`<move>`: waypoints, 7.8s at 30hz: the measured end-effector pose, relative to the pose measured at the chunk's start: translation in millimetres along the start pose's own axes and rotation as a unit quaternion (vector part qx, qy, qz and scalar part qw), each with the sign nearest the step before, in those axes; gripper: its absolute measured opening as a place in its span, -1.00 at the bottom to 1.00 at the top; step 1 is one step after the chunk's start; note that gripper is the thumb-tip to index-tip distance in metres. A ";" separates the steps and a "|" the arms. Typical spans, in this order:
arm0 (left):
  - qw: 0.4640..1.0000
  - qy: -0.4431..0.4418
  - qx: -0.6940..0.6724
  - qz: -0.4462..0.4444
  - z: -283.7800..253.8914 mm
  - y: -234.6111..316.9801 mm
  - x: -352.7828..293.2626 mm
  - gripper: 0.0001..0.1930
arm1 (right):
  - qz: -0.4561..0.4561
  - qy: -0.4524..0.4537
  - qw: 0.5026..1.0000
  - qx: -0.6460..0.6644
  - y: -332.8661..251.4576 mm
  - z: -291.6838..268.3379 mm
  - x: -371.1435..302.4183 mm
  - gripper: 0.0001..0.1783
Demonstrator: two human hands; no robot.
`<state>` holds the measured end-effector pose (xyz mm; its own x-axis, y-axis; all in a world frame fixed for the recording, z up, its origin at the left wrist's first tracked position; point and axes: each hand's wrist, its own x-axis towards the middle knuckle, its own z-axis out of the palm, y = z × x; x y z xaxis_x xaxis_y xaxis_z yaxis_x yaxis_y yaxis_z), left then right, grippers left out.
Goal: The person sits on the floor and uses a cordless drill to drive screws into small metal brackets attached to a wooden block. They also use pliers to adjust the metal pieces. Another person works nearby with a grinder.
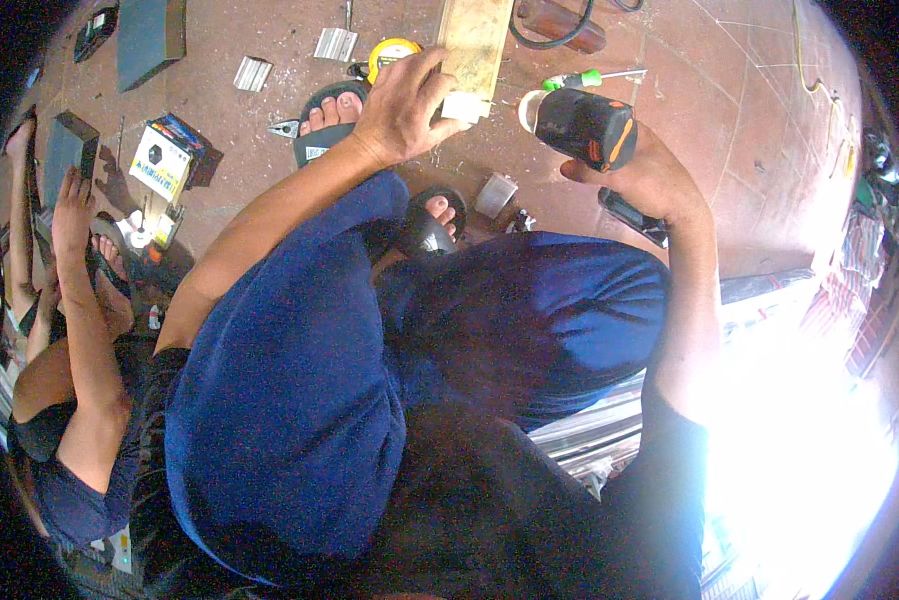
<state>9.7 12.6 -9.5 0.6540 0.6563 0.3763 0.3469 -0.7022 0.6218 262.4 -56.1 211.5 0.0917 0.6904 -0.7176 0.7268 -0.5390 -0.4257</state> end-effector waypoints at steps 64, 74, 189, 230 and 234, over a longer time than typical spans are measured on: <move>0.998 0.035 -0.001 -0.045 2.7 -0.7 -3.7 -0.34 | -0.030 0.002 0.992 -0.119 -4.4 14.6 9.0 -0.37; 0.998 0.039 -0.006 -0.057 -6.0 7.5 -2.1 -0.40 | -0.041 0.016 0.989 -0.139 0.5 26.2 11.5 -0.36; 0.993 0.035 -0.042 -0.100 8.9 0.7 -15.8 -0.38 | 0.000 -0.029 0.997 -0.066 -17.5 9.2 7.6 -0.30; 0.991 0.018 -0.084 -0.101 -12.6 16.2 1.6 -0.49 | -0.127 -0.002 0.980 -0.156 -16.8 21.9 26.2 -0.33; 0.992 0.023 -0.073 -0.102 -11.7 16.7 1.4 -0.49 | -0.157 0.005 0.977 -0.146 -15.8 21.7 27.4 -0.31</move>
<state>8.6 5.1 9.5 0.5484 0.7944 0.2610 0.3650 -0.5082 0.7801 238.7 -39.1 186.6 -0.1600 0.8053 -0.5709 0.8831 -0.1415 -0.4473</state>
